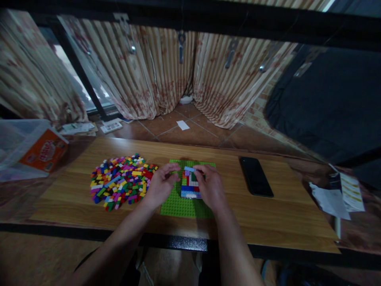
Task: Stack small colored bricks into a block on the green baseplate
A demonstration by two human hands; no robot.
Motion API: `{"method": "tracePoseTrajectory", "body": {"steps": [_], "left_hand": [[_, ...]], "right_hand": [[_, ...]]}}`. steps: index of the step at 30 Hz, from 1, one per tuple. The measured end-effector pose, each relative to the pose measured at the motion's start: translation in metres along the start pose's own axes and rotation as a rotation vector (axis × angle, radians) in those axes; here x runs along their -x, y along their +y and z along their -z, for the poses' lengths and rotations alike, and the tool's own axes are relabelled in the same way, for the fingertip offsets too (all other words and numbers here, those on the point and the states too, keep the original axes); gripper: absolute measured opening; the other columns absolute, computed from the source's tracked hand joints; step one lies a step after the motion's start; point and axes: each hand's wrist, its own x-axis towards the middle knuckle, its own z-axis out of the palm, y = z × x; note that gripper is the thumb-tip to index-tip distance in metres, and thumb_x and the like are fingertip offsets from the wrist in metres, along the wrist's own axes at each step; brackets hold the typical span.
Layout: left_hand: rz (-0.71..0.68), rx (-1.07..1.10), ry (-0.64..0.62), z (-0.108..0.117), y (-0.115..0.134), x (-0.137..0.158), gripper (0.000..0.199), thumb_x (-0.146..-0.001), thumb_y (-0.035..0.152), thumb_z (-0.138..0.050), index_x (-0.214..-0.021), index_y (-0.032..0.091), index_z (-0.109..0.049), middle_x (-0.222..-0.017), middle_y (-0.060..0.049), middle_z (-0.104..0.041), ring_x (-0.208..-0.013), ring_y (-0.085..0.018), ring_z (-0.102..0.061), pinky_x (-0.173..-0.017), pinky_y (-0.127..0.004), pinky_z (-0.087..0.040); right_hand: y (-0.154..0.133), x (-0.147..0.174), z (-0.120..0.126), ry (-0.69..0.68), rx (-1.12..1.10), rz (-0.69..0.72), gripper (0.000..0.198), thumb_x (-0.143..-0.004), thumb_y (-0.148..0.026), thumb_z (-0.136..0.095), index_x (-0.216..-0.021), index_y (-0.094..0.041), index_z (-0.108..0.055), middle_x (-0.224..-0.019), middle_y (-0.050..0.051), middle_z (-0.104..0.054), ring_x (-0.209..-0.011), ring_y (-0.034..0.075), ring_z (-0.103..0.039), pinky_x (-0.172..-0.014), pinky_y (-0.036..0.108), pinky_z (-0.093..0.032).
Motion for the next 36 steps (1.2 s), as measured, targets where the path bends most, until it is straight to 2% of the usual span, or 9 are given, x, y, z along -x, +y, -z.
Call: {"method": "tracePoseTrajectory", "body": {"steps": [4, 12, 16, 23, 29, 36], "left_hand": [[-0.018, -0.109, -0.037, -0.001, -0.003, 0.0, 0.039, -0.082, 0.012, -0.051, -0.119, 0.016, -0.06, -0.116, -0.01, -0.069, -0.093, -0.019, -0.068, -0.087, -0.035, -0.054], [-0.067, -0.254, -0.08, -0.003, 0.011, 0.005, 0.034, -0.085, 0.011, -0.05, -0.115, 0.017, -0.064, -0.115, -0.008, -0.07, -0.109, -0.02, -0.065, -0.101, -0.035, -0.048], [-0.077, -0.307, -0.077, -0.002, 0.014, 0.006, 0.034, -0.086, 0.012, -0.05, -0.116, 0.017, -0.064, -0.116, -0.008, -0.07, -0.108, -0.02, -0.065, -0.1, -0.035, -0.049], [-0.06, -0.335, -0.096, -0.002, 0.02, 0.008, 0.037, -0.085, 0.011, -0.051, -0.119, 0.017, -0.063, -0.122, -0.009, -0.068, -0.095, -0.019, -0.069, -0.091, -0.034, -0.053], [-0.12, -0.386, -0.114, -0.002, 0.015, 0.009, 0.042, -0.085, 0.014, -0.051, -0.126, 0.019, -0.06, -0.125, -0.007, -0.067, -0.095, -0.019, -0.068, -0.093, -0.034, -0.053], [-0.115, -0.423, -0.135, -0.003, 0.015, 0.009, 0.044, -0.085, 0.015, -0.05, -0.128, 0.019, -0.059, -0.126, -0.007, -0.066, -0.092, -0.019, -0.067, -0.09, -0.035, -0.053]], "right_hand": [[0.003, -0.003, -0.004, 0.001, 0.053, -0.023, 0.023, -0.087, -0.03, -0.051, -0.094, -0.021, -0.071, -0.096, 0.008, -0.071, -0.093, 0.024, -0.063, -0.086, 0.04, -0.047], [0.003, -0.003, -0.006, -0.034, 0.095, 0.025, 0.022, -0.087, -0.027, -0.051, -0.091, -0.023, -0.072, -0.093, 0.007, -0.071, -0.093, 0.024, -0.062, -0.086, 0.04, -0.046], [0.001, -0.003, -0.005, -0.019, 0.1, 0.021, 0.022, -0.087, -0.027, -0.051, -0.092, -0.022, -0.072, -0.094, 0.007, -0.071, -0.093, 0.024, -0.062, -0.087, 0.039, -0.046], [0.0, 0.002, 0.005, 0.076, 0.111, -0.051, 0.019, -0.084, -0.03, -0.056, -0.089, -0.021, -0.072, -0.091, 0.007, -0.074, -0.085, 0.024, -0.066, -0.082, 0.04, -0.049], [-0.007, 0.01, 0.006, 0.042, 0.17, -0.024, 0.017, -0.081, -0.029, -0.059, -0.09, -0.022, -0.072, -0.088, 0.007, -0.073, -0.082, 0.024, -0.066, -0.079, 0.04, -0.049], [-0.01, 0.012, 0.005, -0.069, 0.19, -0.053, 0.028, -0.077, -0.026, -0.061, -0.103, -0.021, -0.071, -0.08, 0.005, -0.07, -0.077, 0.023, -0.063, -0.072, 0.038, -0.048]]}}
